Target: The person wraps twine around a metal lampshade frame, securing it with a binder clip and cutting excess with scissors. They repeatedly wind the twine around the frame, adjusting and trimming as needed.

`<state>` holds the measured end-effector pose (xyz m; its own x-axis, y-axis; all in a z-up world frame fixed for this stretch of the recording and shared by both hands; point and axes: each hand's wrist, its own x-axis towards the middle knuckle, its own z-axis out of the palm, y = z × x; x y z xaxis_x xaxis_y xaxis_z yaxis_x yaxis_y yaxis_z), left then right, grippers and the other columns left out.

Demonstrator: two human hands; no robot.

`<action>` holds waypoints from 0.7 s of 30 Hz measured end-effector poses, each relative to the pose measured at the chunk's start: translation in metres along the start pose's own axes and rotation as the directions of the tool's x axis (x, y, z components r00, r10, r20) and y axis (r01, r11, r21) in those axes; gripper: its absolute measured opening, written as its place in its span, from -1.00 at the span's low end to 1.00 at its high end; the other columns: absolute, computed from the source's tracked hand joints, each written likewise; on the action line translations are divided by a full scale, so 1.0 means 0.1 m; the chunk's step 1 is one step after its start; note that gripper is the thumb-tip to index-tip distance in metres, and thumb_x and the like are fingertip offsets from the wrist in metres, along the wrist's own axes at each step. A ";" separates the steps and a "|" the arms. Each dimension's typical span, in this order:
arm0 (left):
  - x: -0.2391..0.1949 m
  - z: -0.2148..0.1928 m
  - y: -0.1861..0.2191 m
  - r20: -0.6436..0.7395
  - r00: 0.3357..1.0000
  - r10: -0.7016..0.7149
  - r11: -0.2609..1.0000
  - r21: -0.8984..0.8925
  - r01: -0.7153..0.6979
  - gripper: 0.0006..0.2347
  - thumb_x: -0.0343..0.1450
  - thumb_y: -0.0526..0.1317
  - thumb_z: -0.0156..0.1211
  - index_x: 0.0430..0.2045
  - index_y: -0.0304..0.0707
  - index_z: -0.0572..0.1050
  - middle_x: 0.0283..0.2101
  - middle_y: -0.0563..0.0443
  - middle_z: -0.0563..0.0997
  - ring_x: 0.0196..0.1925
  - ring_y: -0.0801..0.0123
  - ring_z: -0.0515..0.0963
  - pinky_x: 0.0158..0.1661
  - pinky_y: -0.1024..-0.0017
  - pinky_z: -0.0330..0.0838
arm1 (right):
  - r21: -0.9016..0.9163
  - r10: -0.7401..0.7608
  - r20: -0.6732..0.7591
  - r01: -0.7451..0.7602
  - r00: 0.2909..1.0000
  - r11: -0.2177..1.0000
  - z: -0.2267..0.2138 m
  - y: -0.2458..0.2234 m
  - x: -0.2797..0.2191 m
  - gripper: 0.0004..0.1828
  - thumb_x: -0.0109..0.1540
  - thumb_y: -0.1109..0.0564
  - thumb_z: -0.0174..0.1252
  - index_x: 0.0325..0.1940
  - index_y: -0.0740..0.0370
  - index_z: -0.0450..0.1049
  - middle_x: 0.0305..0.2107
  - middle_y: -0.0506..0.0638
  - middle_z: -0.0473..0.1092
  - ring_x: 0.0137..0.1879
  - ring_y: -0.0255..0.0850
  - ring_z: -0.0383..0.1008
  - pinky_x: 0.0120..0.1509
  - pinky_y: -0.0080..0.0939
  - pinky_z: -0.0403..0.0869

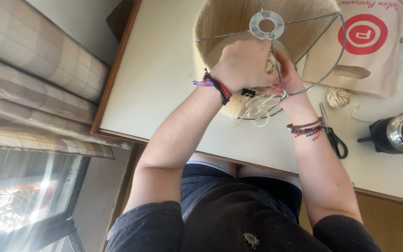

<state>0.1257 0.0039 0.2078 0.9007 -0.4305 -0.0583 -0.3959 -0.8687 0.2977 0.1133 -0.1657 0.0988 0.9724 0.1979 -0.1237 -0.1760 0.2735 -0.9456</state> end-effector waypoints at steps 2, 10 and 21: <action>-0.03 -0.05 -0.03 -0.076 0.997 0.008 1.000 -0.001 -0.008 -0.51 0.18 0.12 0.31 -0.12 -0.09 0.43 -0.25 0.07 0.62 -0.16 0.05 0.64 -0.25 0.06 0.51 | -0.140 0.142 -0.088 -0.153 0.986 0.978 0.24 -0.26 -0.15 0.01 0.09 -0.43 0.11 0.56 -0.05 0.18 -0.08 -0.09 0.53 -0.20 -0.24 0.62 -0.16 -0.31 0.65; -0.89 0.20 0.51 -0.642 0.609 0.466 0.764 -0.054 -0.642 -0.17 0.28 0.42 0.28 0.37 0.03 0.22 0.32 -0.09 0.37 0.41 0.04 0.42 0.37 -0.11 0.34 | -0.213 -0.325 -0.171 0.287 0.930 0.934 -0.30 -0.02 -1.25 -0.88 0.33 0.26 0.09 -0.04 0.26 0.40 -0.29 0.02 0.42 -0.22 -0.21 0.36 -0.08 -0.27 0.38; -1.49 1.63 0.19 -0.342 0.633 0.694 0.070 -0.844 -0.532 -0.49 0.43 0.00 0.24 0.27 -0.12 0.33 0.16 -0.05 0.50 0.17 0.21 0.53 0.27 0.28 0.45 | 0.427 -0.422 0.366 0.254 0.830 0.868 -0.51 -0.43 -1.93 -0.60 0.58 -0.06 -0.07 0.26 0.26 0.49 -0.50 -0.19 0.28 -0.45 -0.33 0.25 -0.07 -0.25 0.41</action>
<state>-0.0449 0.0114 0.0664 0.3567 -0.7920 0.4954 -0.3557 0.3752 0.8560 -0.0589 -0.2638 0.1481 0.8250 0.3929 0.4063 0.0284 0.6892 -0.7240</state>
